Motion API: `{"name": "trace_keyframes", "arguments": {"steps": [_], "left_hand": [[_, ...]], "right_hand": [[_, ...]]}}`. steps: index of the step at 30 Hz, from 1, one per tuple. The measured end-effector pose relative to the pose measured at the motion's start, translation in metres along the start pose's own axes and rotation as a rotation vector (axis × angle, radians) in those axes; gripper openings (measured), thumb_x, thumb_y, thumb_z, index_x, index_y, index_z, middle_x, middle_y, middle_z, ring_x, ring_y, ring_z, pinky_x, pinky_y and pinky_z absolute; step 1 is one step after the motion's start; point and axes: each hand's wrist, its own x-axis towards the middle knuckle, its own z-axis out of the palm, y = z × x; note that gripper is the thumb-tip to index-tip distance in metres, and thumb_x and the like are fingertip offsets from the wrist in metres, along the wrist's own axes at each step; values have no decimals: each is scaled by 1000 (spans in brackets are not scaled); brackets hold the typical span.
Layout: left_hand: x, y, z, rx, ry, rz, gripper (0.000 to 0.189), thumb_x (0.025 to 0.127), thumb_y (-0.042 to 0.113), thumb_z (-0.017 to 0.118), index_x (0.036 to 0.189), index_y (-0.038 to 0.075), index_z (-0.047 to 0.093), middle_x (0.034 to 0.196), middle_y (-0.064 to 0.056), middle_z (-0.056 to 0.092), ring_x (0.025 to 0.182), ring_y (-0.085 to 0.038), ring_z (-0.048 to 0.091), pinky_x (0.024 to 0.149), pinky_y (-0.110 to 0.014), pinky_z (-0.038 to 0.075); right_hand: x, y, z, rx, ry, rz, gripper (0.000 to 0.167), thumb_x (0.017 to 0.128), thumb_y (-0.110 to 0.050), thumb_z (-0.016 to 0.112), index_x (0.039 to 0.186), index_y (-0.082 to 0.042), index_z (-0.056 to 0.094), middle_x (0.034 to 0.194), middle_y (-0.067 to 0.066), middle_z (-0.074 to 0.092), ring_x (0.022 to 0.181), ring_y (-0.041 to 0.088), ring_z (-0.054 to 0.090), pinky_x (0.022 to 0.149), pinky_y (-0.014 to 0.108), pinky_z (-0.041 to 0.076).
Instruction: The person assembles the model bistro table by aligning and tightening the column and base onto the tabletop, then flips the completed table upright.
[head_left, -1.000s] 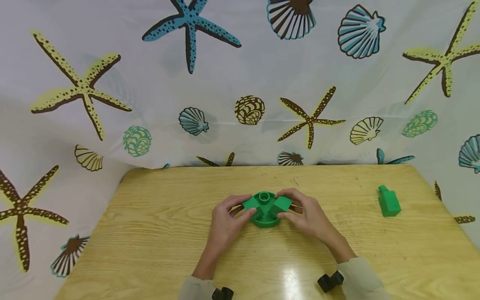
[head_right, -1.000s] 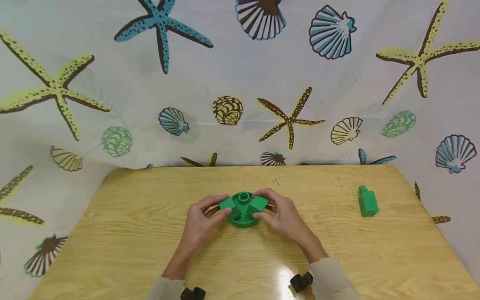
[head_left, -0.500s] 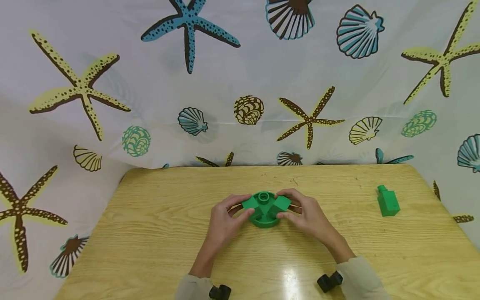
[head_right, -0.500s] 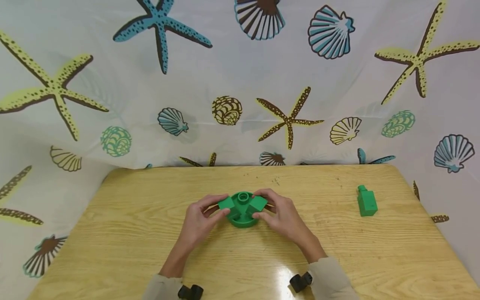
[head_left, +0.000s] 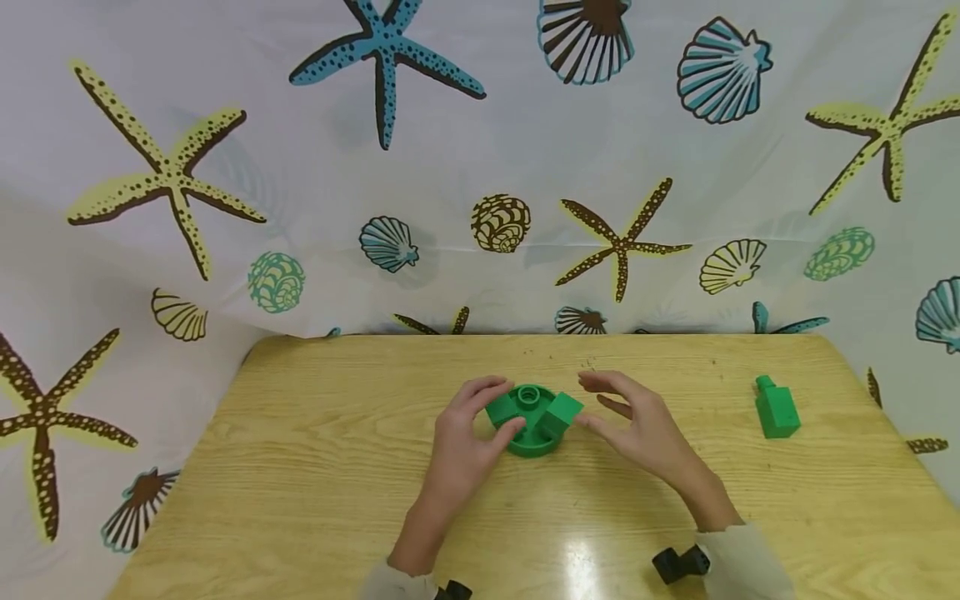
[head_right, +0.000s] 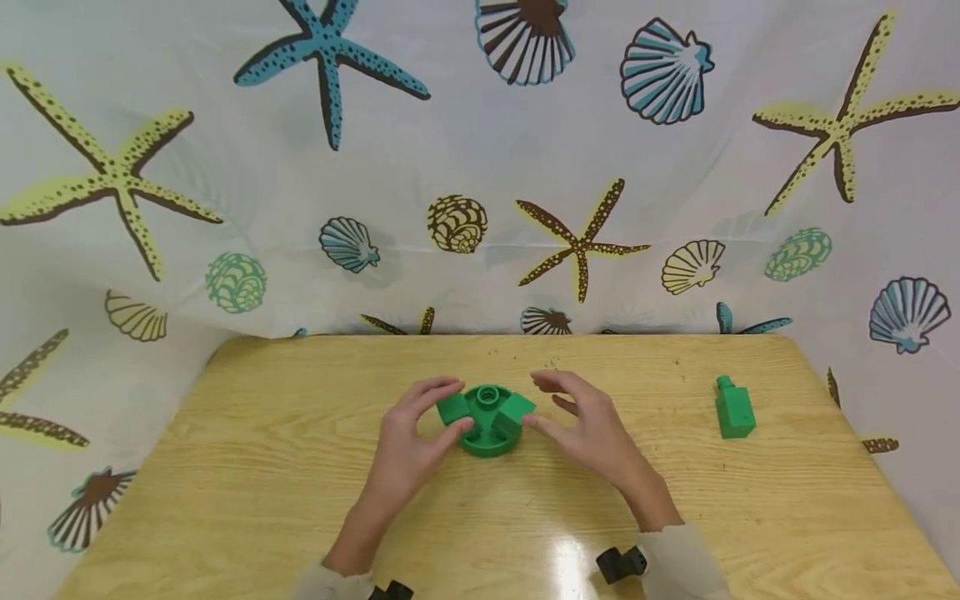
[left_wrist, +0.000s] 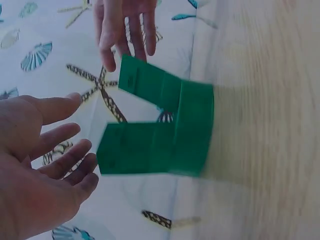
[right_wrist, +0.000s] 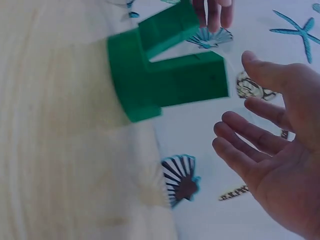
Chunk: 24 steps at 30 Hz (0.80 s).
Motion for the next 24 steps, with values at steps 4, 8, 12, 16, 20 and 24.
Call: {"name": "trace_keyframes", "arguments": {"steps": [4,8,12,16,20,24], "left_hand": [[0,19,13,17,-25,46,40,87,10,84,124,3,72,127,-12,65,120,-31,63,97,-46,57],[0,30,28,17,-80,21,40,90,12,82,127,2,70,127,-13,65,120,-32,62,97,-46,57],[1,37,44,68,-168,-10,46,93,14,78,135,0,65,135,-15,59,127,-32,57,101,-44,54],[3,43,58,173,-220,-54,53,95,16,77,142,-1,58,142,-16,52,134,-33,50,103,-40,53],[5,44,67,264,-178,-70,52,95,15,77,140,-3,59,139,-16,54,130,-31,52,99,-35,55],[7,41,70,262,-115,-67,44,95,12,77,134,-3,65,133,-13,59,125,-29,57,97,-32,56]], "right_hand": [[-4,-3,-20,-83,103,-31,41,95,-10,76,134,-8,64,133,11,64,124,27,60,101,41,54],[-6,0,-37,-207,201,-34,37,95,-9,75,131,-6,66,127,12,66,118,28,62,96,49,56],[-11,8,-55,-321,304,-17,37,94,-9,76,129,-2,67,121,14,66,112,32,62,91,58,56],[-19,16,-74,-383,403,33,37,93,-8,77,127,2,66,119,20,65,109,37,61,90,61,54],[-29,25,-93,-444,499,120,40,93,-8,77,129,4,65,119,22,64,107,39,61,90,40,53],[-39,37,-111,-478,554,213,45,93,-10,77,134,3,62,125,23,61,110,39,59,91,32,50]]}}
